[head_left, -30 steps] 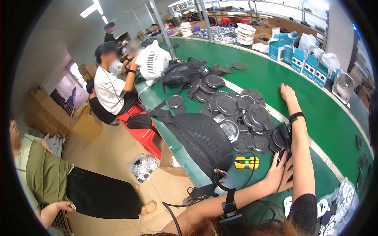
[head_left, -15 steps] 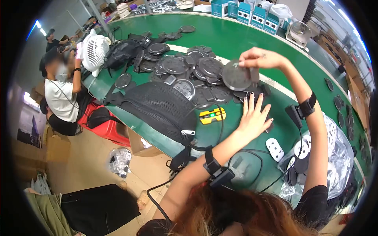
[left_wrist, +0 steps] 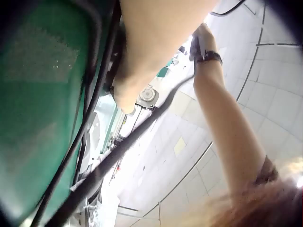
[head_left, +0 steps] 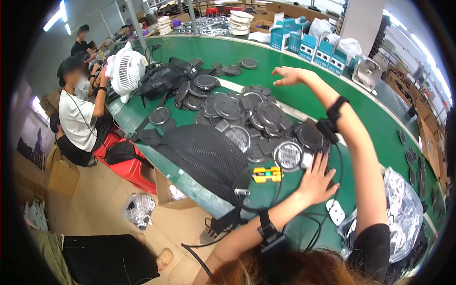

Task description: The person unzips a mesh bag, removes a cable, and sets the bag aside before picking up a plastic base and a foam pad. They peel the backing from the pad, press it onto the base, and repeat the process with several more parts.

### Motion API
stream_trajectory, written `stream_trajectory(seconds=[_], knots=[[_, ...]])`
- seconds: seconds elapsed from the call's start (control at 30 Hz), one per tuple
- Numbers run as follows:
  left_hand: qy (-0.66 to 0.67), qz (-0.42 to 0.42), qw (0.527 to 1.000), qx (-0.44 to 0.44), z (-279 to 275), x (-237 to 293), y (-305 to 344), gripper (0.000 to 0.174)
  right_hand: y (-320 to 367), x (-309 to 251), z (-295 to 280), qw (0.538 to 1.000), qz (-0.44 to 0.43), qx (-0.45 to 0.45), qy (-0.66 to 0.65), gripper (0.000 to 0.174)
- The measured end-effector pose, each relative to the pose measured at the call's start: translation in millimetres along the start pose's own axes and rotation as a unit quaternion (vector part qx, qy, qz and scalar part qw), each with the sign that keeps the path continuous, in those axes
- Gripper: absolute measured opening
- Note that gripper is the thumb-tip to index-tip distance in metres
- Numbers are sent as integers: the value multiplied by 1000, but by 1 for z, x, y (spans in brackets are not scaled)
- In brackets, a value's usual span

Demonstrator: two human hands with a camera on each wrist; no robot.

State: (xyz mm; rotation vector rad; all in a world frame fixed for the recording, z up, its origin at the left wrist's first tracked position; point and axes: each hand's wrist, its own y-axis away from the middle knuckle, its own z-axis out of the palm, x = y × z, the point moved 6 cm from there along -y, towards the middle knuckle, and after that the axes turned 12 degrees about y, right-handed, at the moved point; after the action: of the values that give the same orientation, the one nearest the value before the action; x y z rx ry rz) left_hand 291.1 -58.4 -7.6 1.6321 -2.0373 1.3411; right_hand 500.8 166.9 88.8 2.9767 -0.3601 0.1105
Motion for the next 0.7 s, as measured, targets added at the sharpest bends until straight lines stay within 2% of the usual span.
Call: stream_trajectory(seconds=[0.03, 0.07, 0.17, 0.2, 0.23, 0.3, 0.33, 0.37, 0.4, 0.43, 0.47, 0.5, 0.57, 0.6, 0.63, 0.7], knots=[[-15, -12, 999, -33, 0, 0, 0, 52, -21, 10, 3, 997, 57, -44, 19, 60], [-10, -1, 1000, -19, 1, -2, 0, 53, -52, 30, 13, 994, 89, -70, -4, 72], [47, 39, 997, 46, 1, -6, 3, 62, -119, 35, 38, 993, 106, -36, 34, 81], [76, 20, 996, 46, 6, -11, 1, 66, -133, 24, 45, 993, 90, -64, 30, 91], [74, 13, 996, 50, 9, -16, 2, 66, -148, 11, 50, 994, 81, -66, 30, 91], [156, 6, 987, 32, 8, -18, 8, 65, -168, -16, 59, 999, 43, -24, 3, 95], [596, -108, 794, 62, 30, -34, 14, 64, -170, -21, 61, 999, 43, -23, -7, 95], [593, -117, 795, 57, 32, -38, 16, 64, -164, -24, 54, 997, 70, -20, 1, 96], [366, -41, 925, 99, 19, -32, 16, 64, -161, -23, 55, 995, 97, -20, 10, 96], [112, 43, 984, 132, 12, -20, 17, 64, -165, -14, 58, 994, 107, -19, 13, 95], [127, -17, 991, 44, 16, -22, 14, 64, -162, -8, 62, 994, 104, -23, 21, 94], [129, -19, 991, 43, 11, -20, 13, 64, -159, -3, 64, 994, 101, -26, 30, 94], [268, -72, 961, 7, 9, -23, 9, 63, -156, -1, 81, 992, 82, -94, 30, 94], [269, -72, 960, 7, 6, -23, 7, 63, -152, -1, 84, 997, 55, -42, -32, 89], [235, -77, 969, -9, 5, -22, 5, 62, -154, 5, 85, 997, 57, -43, -32, 89], [205, -78, 975, -28, 8, -19, 4, 62, -153, 3, 77, 995, -12, -93, 29, 83]])
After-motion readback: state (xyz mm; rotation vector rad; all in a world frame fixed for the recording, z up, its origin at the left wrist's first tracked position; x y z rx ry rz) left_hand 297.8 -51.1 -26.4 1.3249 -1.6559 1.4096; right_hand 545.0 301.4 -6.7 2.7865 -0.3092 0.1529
